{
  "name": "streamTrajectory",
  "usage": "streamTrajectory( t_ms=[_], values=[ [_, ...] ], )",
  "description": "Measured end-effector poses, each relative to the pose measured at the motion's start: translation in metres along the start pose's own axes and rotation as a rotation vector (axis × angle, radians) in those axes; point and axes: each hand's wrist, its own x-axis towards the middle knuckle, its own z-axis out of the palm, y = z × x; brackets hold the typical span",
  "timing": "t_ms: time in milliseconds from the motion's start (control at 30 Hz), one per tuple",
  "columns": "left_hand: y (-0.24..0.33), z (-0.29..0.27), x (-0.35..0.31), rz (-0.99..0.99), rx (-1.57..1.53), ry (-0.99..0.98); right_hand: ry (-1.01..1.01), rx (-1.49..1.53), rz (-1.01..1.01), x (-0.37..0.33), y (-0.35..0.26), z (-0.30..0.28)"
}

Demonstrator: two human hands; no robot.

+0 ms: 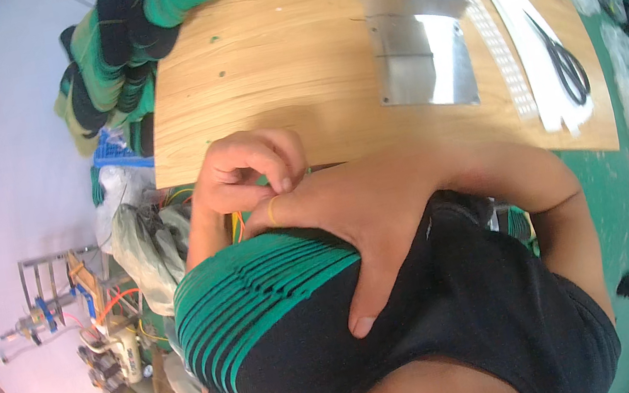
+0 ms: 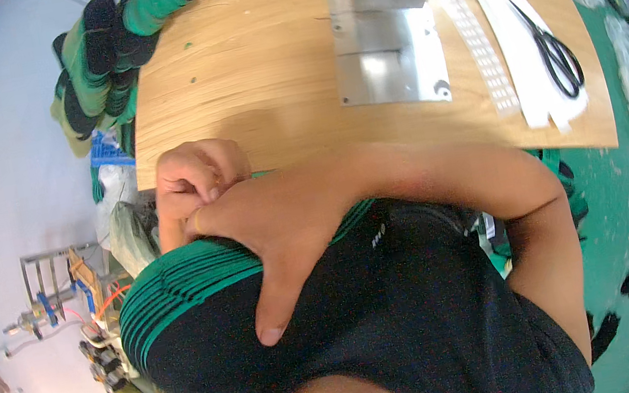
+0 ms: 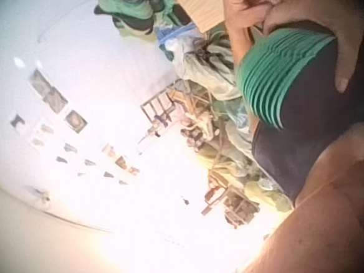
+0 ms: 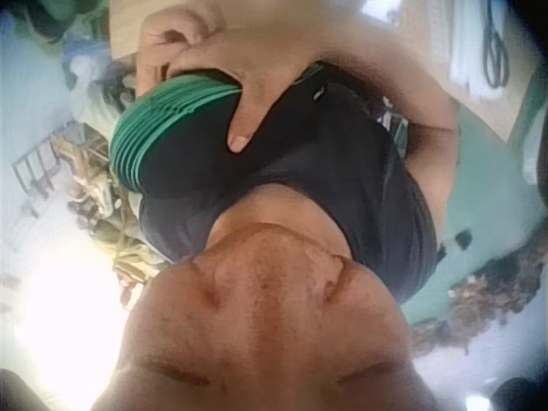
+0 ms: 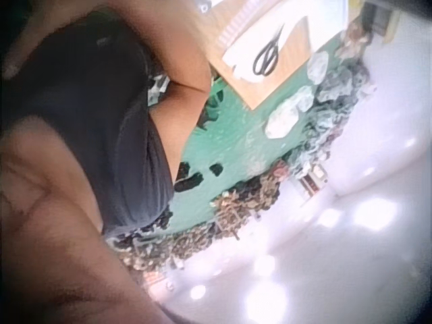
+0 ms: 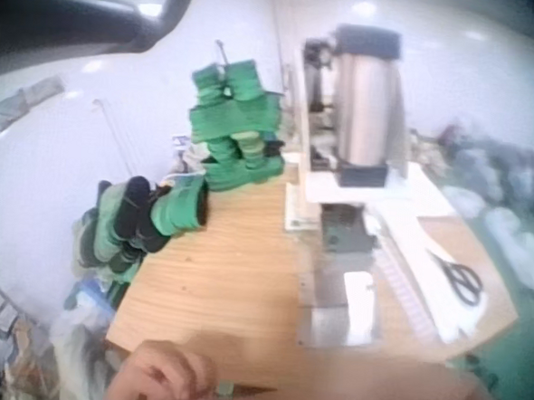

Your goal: The person uses shears to cut small labels from a plastic strip and places them onto a series of green shoe insoles at a workbench.

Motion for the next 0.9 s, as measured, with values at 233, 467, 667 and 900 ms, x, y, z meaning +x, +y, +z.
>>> streamTrajectory(
  t_ms=[233, 467, 667, 900],
  values=[
    [0.016, 0.05, 0.06, 0.114, 0.064, 0.359, 0.221, -0.223, -0.006, -0.028, -0.032, 0.004],
    [0.082, -0.026, 0.111, -0.003, 0.967, 0.097, 0.673, -1.283, 0.094, -0.107, -0.102, -0.006],
    [0.074, 0.039, 0.177, 0.114, 0.677, 0.096, 1.181, -1.437, 0.413, -0.176, -0.11, -0.002],
    [0.027, 0.132, 0.195, 0.596, 1.109, -0.249, 1.728, -1.052, 0.241, -0.21, -0.09, 0.005]
  ],
)
